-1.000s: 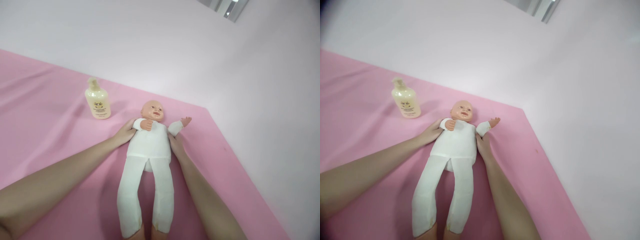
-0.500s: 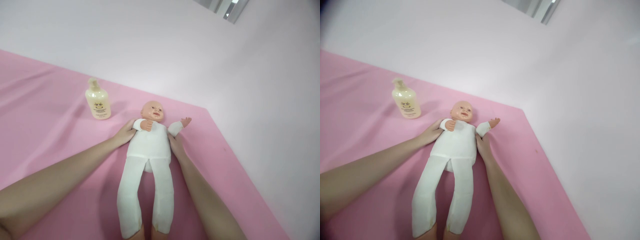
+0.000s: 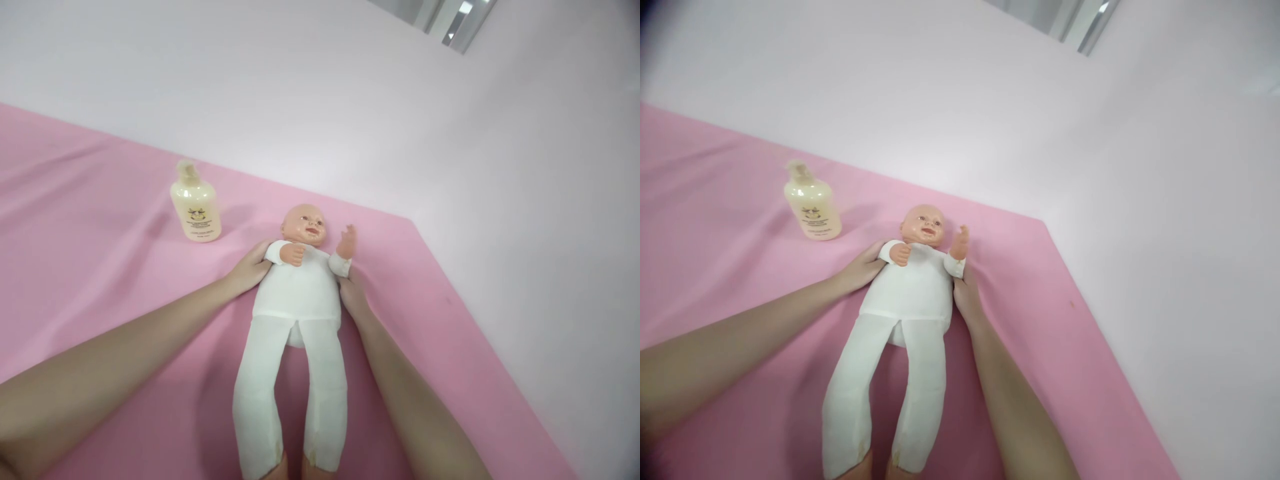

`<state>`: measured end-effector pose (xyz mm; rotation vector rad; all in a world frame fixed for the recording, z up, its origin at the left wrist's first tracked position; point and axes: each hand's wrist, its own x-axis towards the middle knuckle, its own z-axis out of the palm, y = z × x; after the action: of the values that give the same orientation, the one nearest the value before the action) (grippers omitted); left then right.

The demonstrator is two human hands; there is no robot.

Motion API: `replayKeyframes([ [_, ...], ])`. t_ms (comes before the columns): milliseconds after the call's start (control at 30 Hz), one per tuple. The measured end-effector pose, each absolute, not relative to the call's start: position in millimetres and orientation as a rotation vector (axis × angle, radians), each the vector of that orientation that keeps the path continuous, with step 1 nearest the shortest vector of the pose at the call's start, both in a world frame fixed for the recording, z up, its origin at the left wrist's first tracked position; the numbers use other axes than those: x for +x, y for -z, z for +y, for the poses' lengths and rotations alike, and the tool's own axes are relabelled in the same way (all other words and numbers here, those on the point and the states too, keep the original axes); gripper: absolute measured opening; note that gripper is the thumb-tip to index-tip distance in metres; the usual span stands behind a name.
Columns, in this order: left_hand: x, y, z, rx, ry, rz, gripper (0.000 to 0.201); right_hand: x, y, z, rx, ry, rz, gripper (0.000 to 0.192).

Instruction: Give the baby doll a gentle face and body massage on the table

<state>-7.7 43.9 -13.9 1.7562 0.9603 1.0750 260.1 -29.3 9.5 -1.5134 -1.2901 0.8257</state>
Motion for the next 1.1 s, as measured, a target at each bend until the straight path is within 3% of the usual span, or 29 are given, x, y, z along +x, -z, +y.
replayKeyframes([
  [233,-8,20,49,1.804,-1.112,0.925,0.047,258,-16,-31,-1.493,-0.869,-1.265,0.033],
  [733,-9,18,46,1.636,-1.074,1.139,0.059,265,-2,-26,-1.512,-0.858,-1.158,0.053],
  [833,-8,17,46,1.646,-1.092,1.118,0.063,266,0,-25,-1.504,-0.826,-1.203,0.052],
  [1100,-8,24,51,1.843,-1.115,0.935,0.051,262,-3,-24,-1.417,-0.83,-1.326,0.04],
])
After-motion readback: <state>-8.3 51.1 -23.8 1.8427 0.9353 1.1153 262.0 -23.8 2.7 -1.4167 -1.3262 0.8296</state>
